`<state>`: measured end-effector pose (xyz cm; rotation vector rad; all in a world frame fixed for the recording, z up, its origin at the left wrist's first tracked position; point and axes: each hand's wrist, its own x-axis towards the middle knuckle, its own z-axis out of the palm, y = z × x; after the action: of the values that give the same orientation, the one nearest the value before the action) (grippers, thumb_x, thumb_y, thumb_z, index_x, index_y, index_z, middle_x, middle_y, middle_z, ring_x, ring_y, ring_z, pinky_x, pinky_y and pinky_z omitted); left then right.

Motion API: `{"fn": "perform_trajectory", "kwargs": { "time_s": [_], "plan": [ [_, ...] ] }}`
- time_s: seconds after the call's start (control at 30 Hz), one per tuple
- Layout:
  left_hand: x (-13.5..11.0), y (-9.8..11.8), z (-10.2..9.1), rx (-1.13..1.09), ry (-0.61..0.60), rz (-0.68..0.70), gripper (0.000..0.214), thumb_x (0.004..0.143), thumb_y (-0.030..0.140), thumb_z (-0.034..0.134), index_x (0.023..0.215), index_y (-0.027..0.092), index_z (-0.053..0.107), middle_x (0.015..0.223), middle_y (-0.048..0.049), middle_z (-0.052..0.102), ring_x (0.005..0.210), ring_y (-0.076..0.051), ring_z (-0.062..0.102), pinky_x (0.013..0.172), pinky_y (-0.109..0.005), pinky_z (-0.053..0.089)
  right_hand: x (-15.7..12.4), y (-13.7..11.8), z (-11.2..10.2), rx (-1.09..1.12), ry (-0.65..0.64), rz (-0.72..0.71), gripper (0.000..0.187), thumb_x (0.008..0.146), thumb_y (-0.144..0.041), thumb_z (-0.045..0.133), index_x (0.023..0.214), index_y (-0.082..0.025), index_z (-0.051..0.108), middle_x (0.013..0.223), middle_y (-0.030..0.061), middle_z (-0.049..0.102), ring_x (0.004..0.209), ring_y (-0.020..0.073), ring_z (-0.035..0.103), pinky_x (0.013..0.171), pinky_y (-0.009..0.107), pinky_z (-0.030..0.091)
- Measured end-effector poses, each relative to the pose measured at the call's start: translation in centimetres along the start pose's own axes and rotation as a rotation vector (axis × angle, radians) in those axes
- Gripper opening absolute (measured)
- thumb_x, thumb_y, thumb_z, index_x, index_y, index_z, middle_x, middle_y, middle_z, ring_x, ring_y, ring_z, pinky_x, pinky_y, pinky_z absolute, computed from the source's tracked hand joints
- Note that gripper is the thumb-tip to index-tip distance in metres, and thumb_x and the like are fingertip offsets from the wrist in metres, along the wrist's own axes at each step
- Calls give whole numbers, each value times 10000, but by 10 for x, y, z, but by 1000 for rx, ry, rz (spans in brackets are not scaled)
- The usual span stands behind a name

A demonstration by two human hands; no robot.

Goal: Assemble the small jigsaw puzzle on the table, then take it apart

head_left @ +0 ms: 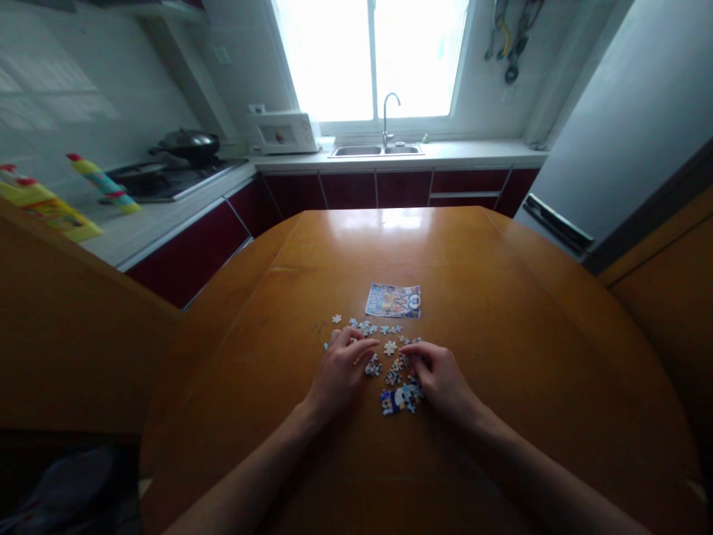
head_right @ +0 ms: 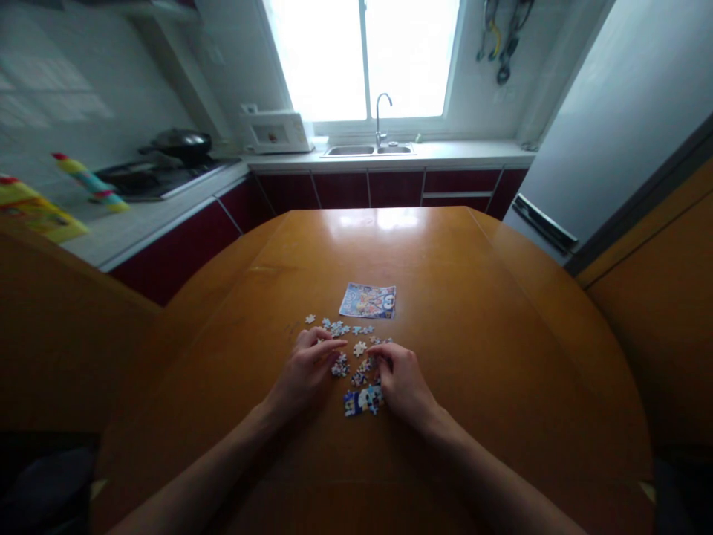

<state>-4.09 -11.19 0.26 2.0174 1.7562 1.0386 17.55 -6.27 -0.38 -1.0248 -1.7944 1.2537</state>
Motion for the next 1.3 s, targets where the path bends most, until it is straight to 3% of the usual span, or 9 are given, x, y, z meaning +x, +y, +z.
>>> {"fn": "perform_trajectory", "kwargs": {
  "time_s": [0.1,0.23,0.33,0.5,0.73,0.87,1.03,1.17,1.3],
  "plan": [
    [-2,10,0,-133,-67,6,177,911,281,667,1065,221,731,995,-70,665,988,-227,578,894,-362,462,-3,-4,4,267,-71,68,199,893,-270,606,1031,-160,697,757,36,706,651,182,667,616,309,555],
    [-5,22,3,-300,-121,-3,149,911,321,672,910,188,740,887,-71,712,874,-205,623,820,-331,482,-7,-11,12,450,-133,80,251,837,-328,711,1033,-178,663,873,47,721,756,203,724,713,351,597],
    [-7,25,4,-326,-91,-92,170,901,319,671,854,170,739,830,-69,717,788,-185,626,723,-290,481,-7,-12,12,324,-64,55,148,838,-313,711,886,-187,650,769,23,692,702,196,705,662,329,578],
    [-7,25,5,-333,-51,-290,160,853,302,689,848,147,730,740,-39,699,633,-142,564,580,-238,428,-4,-12,6,-90,-9,-239,66,863,-190,669,799,-196,683,776,25,673,720,168,618,694,310,498],
    [-6,26,6,-251,24,-199,81,824,238,688,800,165,714,721,-23,695,621,-127,553,572,-223,433,-4,-12,9,-18,-14,-156,55,856,-173,658,831,-186,705,785,29,691,716,169,627,666,292,496],
    [-6,27,5,-218,9,-180,65,822,225,691,787,171,700,719,-18,691,615,-128,558,565,-224,434,-4,-11,10,-34,-69,-187,48,847,-186,660,810,-190,690,773,22,685,703,163,623,661,284,493],
    [-7,29,2,-78,2,1,71,836,196,677,769,189,700,746,-25,698,741,-169,610,724,-293,466,-7,-15,15,-84,-37,-239,90,854,-153,628,780,-200,651,739,8,642,674,151,586,639,271,468],
    [-8,28,5,-205,-4,-156,93,823,235,694,759,167,700,711,-26,687,649,-146,578,613,-253,444,-11,-18,18,-135,-86,-340,130,882,-134,581,795,-207,646,773,17,632,718,158,584,688,284,473],
    [-5,23,5,-458,-59,-300,164,816,301,703,804,138,707,733,-40,692,650,-142,591,594,-235,447,-10,-14,18,11,-9,-206,71,887,-185,597,912,-203,661,826,29,671,747,169,623,700,300,505]
  ]
}}
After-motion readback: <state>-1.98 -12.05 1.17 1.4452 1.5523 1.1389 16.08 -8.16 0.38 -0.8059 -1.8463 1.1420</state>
